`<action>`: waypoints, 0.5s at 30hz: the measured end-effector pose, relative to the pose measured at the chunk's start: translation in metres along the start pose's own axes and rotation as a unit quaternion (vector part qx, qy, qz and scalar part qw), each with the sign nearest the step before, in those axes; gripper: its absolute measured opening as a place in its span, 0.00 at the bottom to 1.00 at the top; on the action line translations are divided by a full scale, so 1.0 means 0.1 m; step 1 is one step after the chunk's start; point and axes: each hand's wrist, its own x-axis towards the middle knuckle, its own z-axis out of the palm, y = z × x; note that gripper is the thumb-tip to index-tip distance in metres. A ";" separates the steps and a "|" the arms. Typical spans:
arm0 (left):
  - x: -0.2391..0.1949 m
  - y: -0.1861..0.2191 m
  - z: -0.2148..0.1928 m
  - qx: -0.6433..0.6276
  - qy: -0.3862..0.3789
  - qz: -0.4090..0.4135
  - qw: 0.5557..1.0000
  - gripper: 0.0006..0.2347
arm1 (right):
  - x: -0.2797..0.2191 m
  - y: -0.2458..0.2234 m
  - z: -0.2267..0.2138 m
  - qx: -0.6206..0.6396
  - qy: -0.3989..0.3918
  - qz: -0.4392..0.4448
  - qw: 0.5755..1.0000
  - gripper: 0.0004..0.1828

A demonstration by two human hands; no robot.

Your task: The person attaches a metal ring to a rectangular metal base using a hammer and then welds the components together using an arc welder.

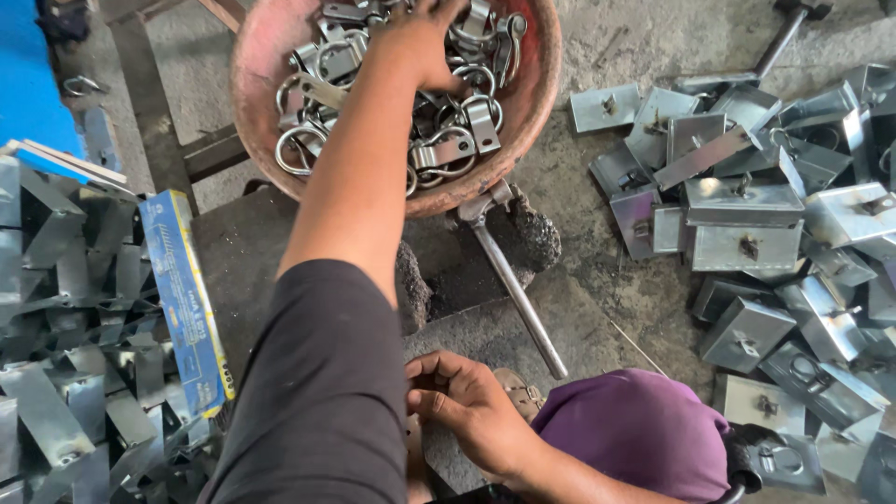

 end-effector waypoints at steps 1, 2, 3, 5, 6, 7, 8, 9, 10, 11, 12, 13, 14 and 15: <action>0.01 -0.03 0.08 -0.005 -0.029 -0.031 0.999 0.48 | -0.01 0.01 -0.01 0.005 0.000 0.001 1.000 0.15; 0.00 -0.06 0.15 -0.018 -0.047 -0.035 0.998 0.47 | -0.02 0.02 -0.01 0.005 0.001 -0.004 1.000 0.15; 0.02 -0.10 0.16 -0.026 -0.061 -0.038 0.997 0.45 | 0.00 0.02 -0.03 0.004 -0.001 -0.012 1.000 0.14; 0.01 -0.15 0.19 -0.021 -0.031 -0.007 0.999 0.43 | 0.01 0.01 -0.05 -0.006 0.005 -0.017 1.000 0.14; -0.03 -0.15 0.23 -0.008 0.013 0.027 1.000 0.43 | 0.01 0.01 -0.05 -0.015 0.014 -0.012 1.000 0.14; -0.06 -0.16 0.24 0.005 0.057 0.061 0.996 0.42 | 0.01 0.01 -0.04 -0.024 0.023 -0.008 0.999 0.15; -0.06 -0.18 0.24 0.001 0.066 0.064 0.996 0.42 | 0.02 0.01 -0.04 -0.026 0.018 -0.009 0.999 0.15; -0.07 -0.18 0.27 -0.006 0.073 0.066 0.995 0.41 | 0.01 0.02 -0.03 -0.029 0.016 -0.008 0.999 0.15; -0.09 -0.18 0.30 -0.013 0.080 0.069 0.994 0.41 | 0.00 0.03 -0.03 -0.031 0.015 -0.006 0.999 0.15; -0.10 -0.17 0.32 -0.008 0.069 0.063 0.996 0.39 | -0.01 0.04 -0.03 -0.030 0.013 -0.006 0.999 0.15; -0.10 -0.17 0.34 -0.003 0.058 0.057 0.997 0.37 | -0.02 0.05 -0.03 -0.028 0.011 -0.005 1.000 0.15; -0.09 -0.17 0.34 0.004 0.048 0.053 0.997 0.35 | -0.03 0.05 -0.03 -0.027 0.008 -0.007 1.000 0.15; -0.10 -0.18 0.35 -0.002 0.056 0.061 0.997 0.34 | -0.03 0.06 -0.02 -0.027 0.013 -0.008 1.000 0.15; -0.10 -0.19 0.34 -0.006 0.064 0.069 0.996 0.34 | -0.03 0.06 -0.01 -0.028 0.017 -0.010 0.999 0.16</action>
